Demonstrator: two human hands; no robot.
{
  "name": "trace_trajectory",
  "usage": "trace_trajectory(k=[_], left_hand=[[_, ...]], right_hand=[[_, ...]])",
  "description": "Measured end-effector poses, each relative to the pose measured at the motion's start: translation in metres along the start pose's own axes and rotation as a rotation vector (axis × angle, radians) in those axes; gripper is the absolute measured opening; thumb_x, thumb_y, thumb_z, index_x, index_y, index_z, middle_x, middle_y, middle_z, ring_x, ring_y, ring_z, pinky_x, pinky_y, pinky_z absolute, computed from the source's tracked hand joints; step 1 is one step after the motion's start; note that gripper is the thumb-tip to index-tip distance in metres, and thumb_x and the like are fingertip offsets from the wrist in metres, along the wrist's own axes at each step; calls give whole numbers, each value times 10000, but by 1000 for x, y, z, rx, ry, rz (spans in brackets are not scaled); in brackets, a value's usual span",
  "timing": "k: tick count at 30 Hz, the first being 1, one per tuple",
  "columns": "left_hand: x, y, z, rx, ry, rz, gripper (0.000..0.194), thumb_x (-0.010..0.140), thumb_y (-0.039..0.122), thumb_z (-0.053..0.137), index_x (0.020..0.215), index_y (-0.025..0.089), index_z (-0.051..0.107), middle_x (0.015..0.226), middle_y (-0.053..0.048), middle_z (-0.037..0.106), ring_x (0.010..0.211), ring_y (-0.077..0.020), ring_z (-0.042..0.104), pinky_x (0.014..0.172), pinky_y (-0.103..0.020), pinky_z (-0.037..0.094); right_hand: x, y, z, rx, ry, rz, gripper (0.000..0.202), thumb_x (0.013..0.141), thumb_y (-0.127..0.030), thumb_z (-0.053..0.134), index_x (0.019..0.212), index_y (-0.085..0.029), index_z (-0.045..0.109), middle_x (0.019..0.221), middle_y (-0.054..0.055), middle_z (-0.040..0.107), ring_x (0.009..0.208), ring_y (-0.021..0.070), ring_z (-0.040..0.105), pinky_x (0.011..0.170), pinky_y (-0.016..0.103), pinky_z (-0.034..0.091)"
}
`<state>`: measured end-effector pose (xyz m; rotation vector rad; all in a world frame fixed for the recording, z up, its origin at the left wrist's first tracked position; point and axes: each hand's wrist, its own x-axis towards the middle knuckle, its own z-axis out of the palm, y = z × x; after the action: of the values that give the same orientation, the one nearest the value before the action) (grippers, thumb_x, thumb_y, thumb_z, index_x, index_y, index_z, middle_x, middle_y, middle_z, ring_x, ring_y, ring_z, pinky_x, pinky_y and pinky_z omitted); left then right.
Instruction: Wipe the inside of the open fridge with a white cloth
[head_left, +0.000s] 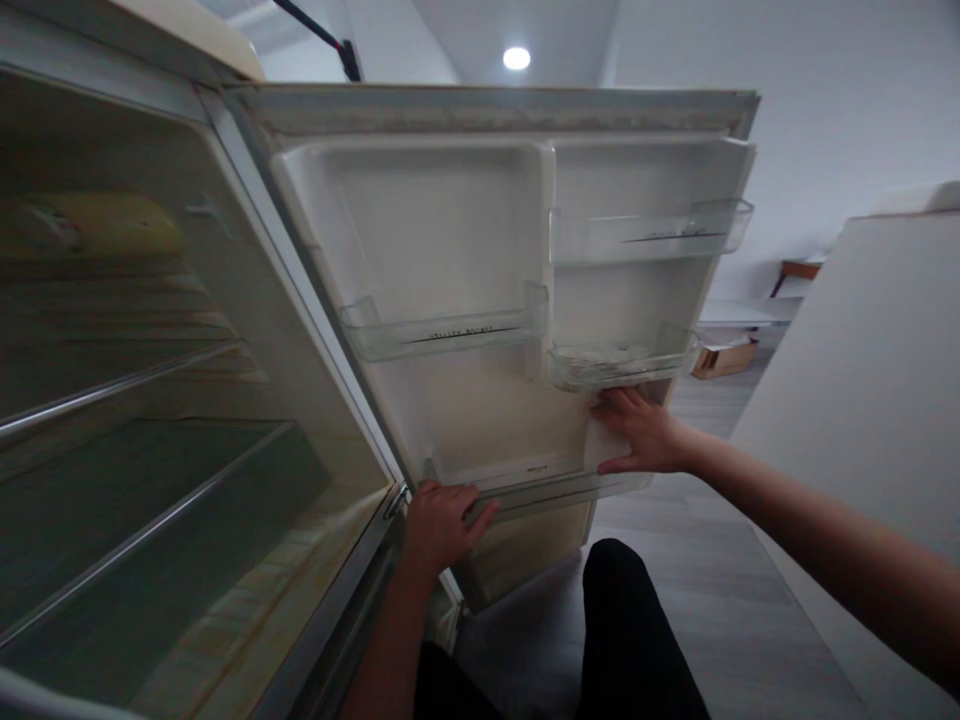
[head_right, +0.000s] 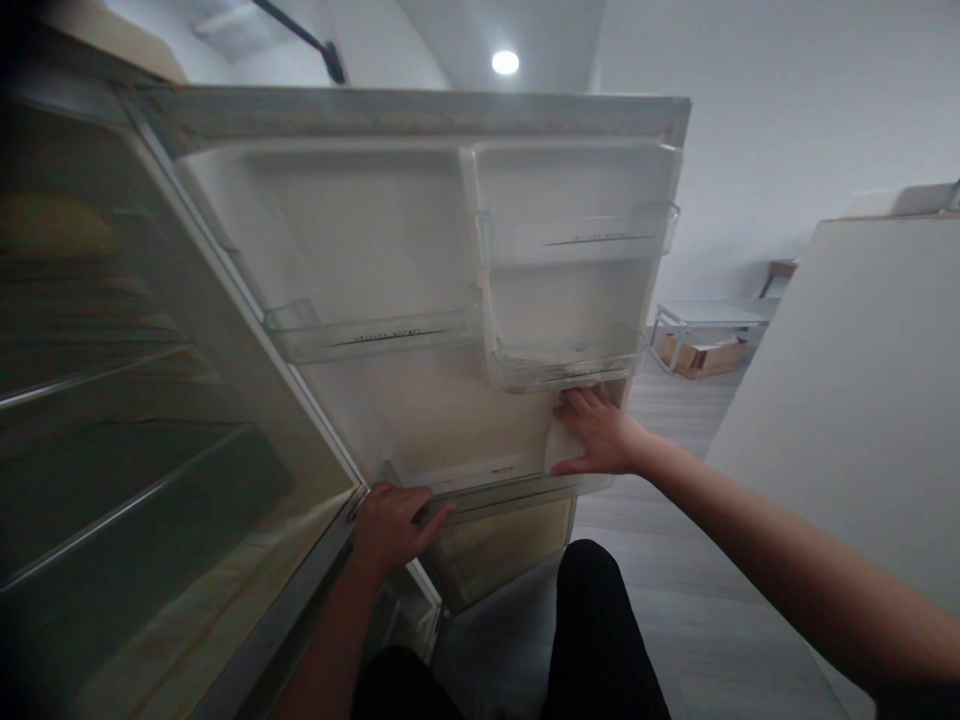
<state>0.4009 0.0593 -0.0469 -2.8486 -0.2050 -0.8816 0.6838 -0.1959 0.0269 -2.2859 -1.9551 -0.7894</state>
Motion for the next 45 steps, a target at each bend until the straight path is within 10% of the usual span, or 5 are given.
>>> trace_trajectory(k=[10, 20, 26, 38, 45], left_hand=[[-1, -1, 1, -6, 3, -4, 425, 965, 554, 534, 704, 226, 606, 646, 5, 697, 623, -206, 655, 718, -380, 397], [0, 1, -3, -12, 36, 11, 407, 957, 513, 562, 676, 222, 599, 606, 15, 671, 581, -196, 640, 682, -373, 384], [-1, 0, -4, -19, 28, 11, 407, 953, 521, 565, 676, 223, 592, 602, 15, 671, 581, -206, 642, 689, -384, 388], [-5, -4, -3, 0, 66, 54, 417, 944, 526, 579, 659, 222, 563, 600, 9, 646, 593, -204, 634, 684, -388, 376], [-6, -5, -6, -18, 47, 49, 403, 950, 535, 569, 697, 222, 582, 609, 21, 654, 598, -201, 642, 695, -386, 377]], right_hand=[[29, 15, 24, -247, 85, -209, 302, 960, -67, 501, 1194, -166, 665, 1249, 135, 627, 1106, 245, 585, 900, 360, 485], [153, -92, 37, -114, 277, -568, 180, 1043, -183, 467, 1074, -134, 638, 1080, 93, 612, 1035, 208, 557, 734, 293, 458], [200, -143, 34, -68, 343, -674, 228, 1048, -166, 440, 1057, -134, 666, 1054, 102, 633, 1051, 220, 561, 960, 395, 449], [186, -155, 75, -38, 44, -988, 247, 1021, -249, 540, 1037, -126, 754, 1118, 80, 711, 1179, 231, 579, 1167, 362, 316], [138, -107, 70, -96, 39, -896, 187, 1025, -221, 535, 1026, -176, 716, 1109, 63, 691, 1108, 205, 569, 966, 342, 402]])
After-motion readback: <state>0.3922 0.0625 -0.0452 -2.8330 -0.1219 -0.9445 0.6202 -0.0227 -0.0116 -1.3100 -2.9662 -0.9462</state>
